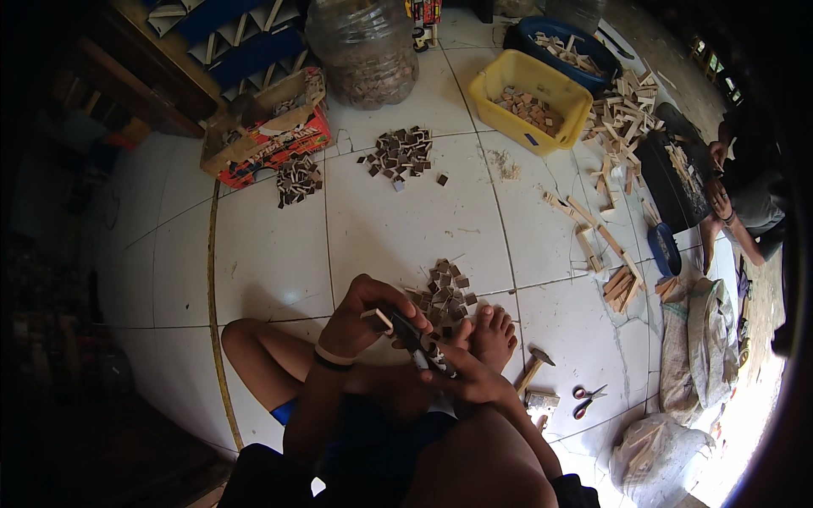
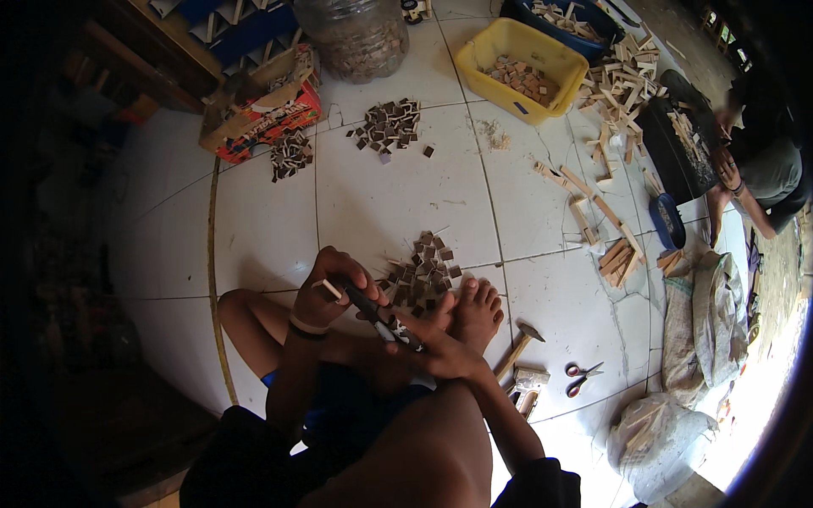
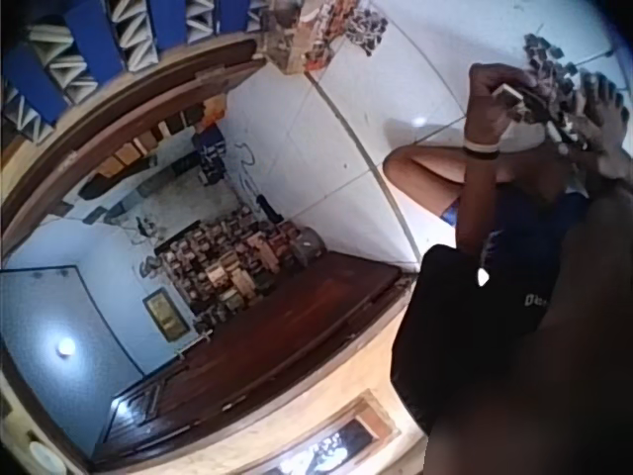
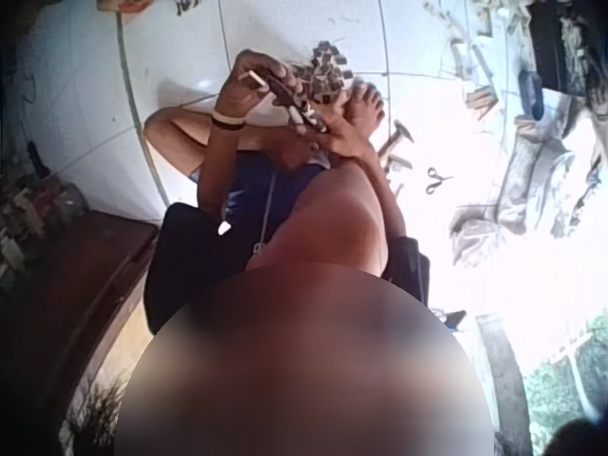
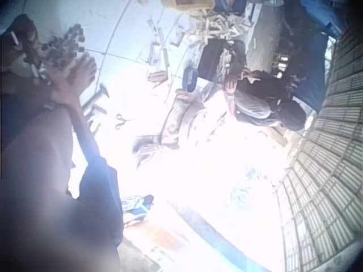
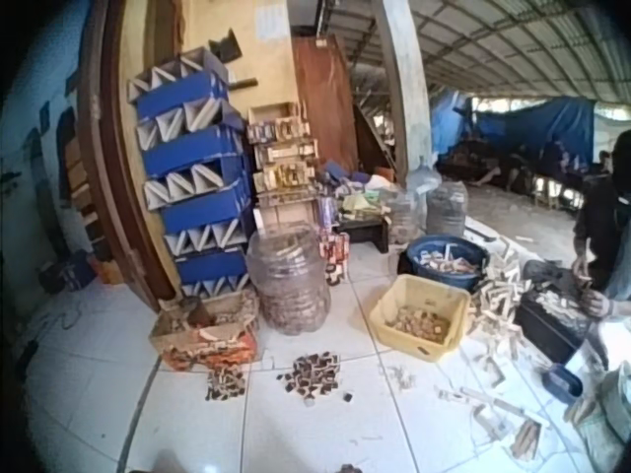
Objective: The person sits on the floor and uses pliers to trim small wooden pieces one by one. They pick up each piece, adjust it in the pliers, and clip off small bits, dropping the finished pieces onto a growing pile on the floor.
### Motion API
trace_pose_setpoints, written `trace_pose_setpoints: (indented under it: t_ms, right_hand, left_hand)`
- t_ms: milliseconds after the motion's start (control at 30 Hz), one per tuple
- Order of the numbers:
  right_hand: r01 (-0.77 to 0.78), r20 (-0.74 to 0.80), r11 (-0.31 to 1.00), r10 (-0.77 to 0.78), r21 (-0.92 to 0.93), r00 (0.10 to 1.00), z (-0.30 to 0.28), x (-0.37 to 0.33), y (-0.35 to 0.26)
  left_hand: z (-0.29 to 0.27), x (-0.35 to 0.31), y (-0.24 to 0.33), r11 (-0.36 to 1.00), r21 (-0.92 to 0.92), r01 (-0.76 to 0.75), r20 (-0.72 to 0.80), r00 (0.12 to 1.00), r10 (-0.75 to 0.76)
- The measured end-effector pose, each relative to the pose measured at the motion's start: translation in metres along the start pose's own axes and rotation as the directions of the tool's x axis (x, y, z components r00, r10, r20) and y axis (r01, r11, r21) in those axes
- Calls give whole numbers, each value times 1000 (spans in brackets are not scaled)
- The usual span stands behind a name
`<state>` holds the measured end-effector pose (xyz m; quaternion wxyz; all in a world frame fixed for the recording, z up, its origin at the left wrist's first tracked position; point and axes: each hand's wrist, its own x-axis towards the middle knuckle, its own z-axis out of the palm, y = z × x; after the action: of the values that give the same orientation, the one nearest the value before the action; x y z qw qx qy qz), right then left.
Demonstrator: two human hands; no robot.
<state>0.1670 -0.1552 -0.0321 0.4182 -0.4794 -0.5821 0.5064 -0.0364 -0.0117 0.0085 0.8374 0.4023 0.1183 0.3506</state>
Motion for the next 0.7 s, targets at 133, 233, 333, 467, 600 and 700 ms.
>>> trace_pose_setpoints:
  t_ms: [133,233,333,467,600,700]
  right_hand:
    - [-4,28,949,13,-315,1000,-7,8,-21]
    - [-47,-64,653,-2,-756,998,-9,19,-29]
    - [-53,-124,612,-74,-789,989,-11,22,-32]
    - [-44,-111,672,-57,-739,992,-13,20,-37]
    - [-26,-81,699,-47,-715,996,-17,19,-44]
    - [-35,-38,813,16,-582,999,-18,20,-46]
  left_hand:
    - [7,-5,9,991,130,-35,-25,999,38]
    - [11,-2,2,990,102,-95,-76,992,103]
    - [11,5,-4,993,46,-107,-72,991,110]
    - [15,3,2,989,135,-67,-114,990,82]
    - [7,0,16,978,192,-81,-91,991,100]
    - [-6,5,18,966,235,-110,-35,992,122]
